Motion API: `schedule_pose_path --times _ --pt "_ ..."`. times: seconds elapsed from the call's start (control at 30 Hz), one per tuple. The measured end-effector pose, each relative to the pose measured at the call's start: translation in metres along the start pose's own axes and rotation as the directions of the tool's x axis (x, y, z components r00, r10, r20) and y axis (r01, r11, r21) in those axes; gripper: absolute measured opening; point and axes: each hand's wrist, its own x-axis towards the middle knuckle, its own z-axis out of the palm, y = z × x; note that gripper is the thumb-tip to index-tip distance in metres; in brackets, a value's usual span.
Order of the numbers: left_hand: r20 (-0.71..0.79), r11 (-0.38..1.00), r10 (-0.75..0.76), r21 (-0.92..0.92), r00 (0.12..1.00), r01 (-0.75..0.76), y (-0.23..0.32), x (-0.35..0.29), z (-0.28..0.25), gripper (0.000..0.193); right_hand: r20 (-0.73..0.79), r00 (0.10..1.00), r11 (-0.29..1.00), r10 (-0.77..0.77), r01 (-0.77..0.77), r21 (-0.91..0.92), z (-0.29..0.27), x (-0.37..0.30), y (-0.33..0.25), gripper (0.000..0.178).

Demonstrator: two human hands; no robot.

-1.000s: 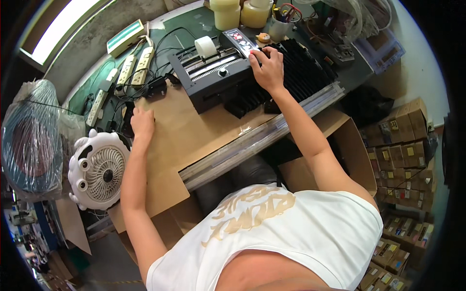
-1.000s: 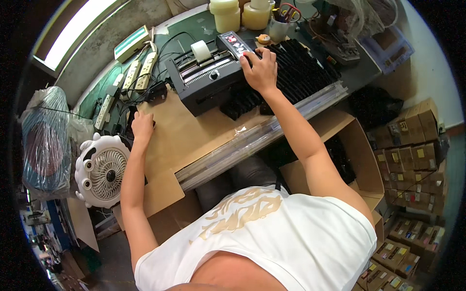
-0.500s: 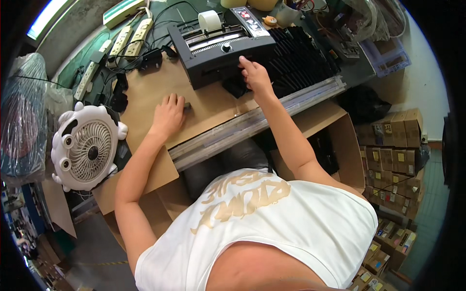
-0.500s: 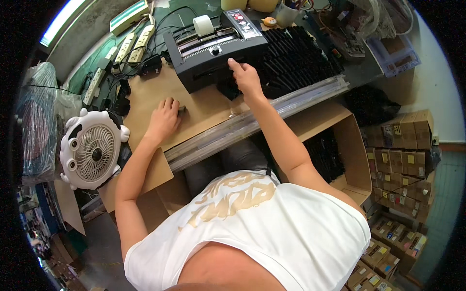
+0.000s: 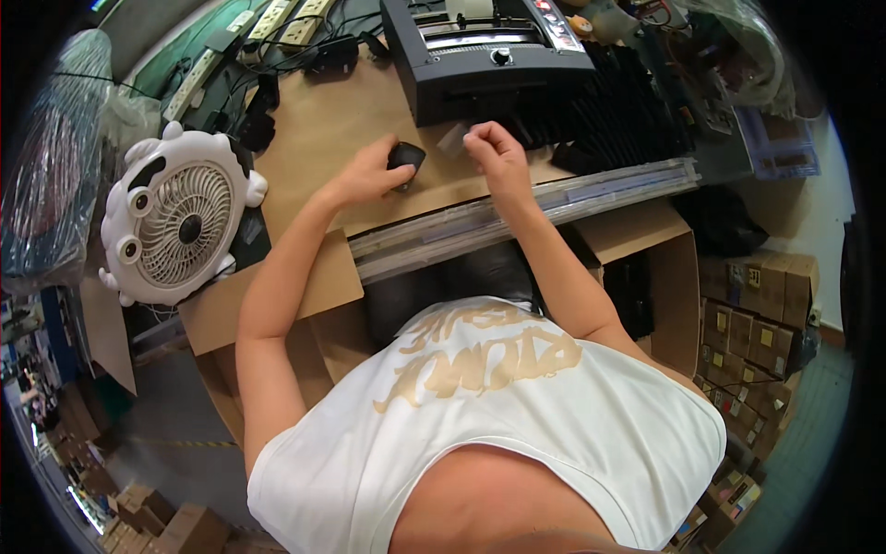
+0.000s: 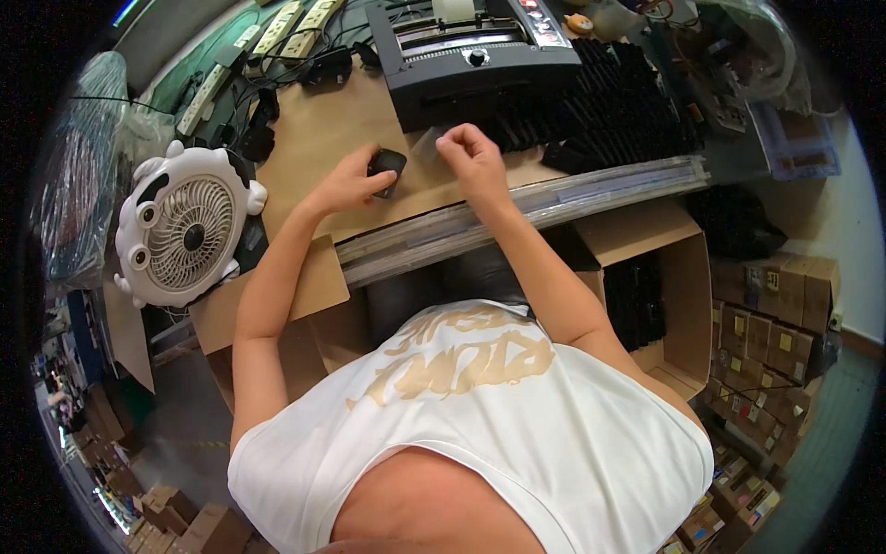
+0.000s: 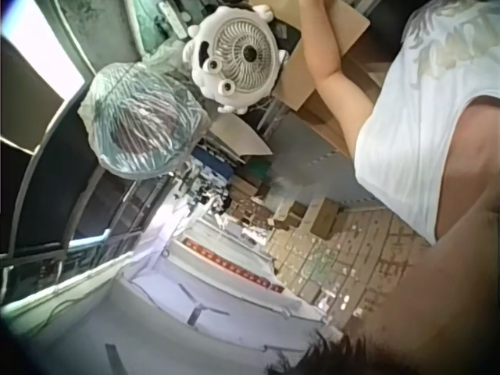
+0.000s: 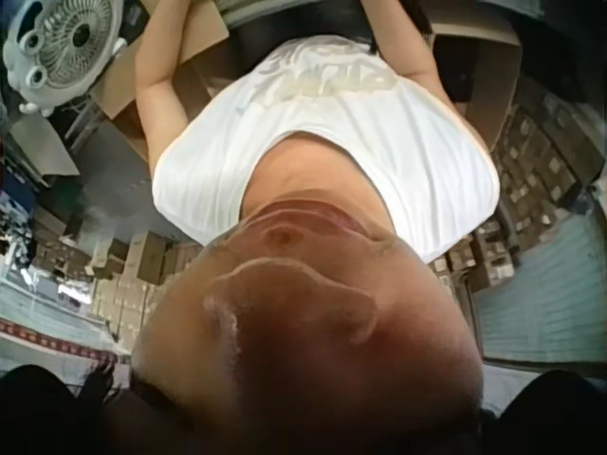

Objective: Assemble small black plastic electronic component housings and place them in a tray.

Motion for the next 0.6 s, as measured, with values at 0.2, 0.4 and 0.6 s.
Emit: schedule_pose_path --times 0.2,0.4,0.6 --pt "0.295 0.615 -0.056 -0.743 0.954 0.266 0.014 -0.005 -0.005 0.031 0.101 0.978 0.983 -0.180 0.183 -0.027 0.027 0.002 0.019 0.015" --pt "0.365 0.220 0.106 -0.916 0.925 0.336 0.004 0.001 -0.006 0.044 0.141 0.960 0.960 -0.240 0.257 -0.113 0.037 -0.004 0.027 0.016" --pt "0.317 0.283 0.148 -0.921 0.937 0.267 0.007 0.001 0.000 0.045 0.102 0.988 0.993 -0.116 0.114 0.023 0.043 -0.007 0.022 0.017"
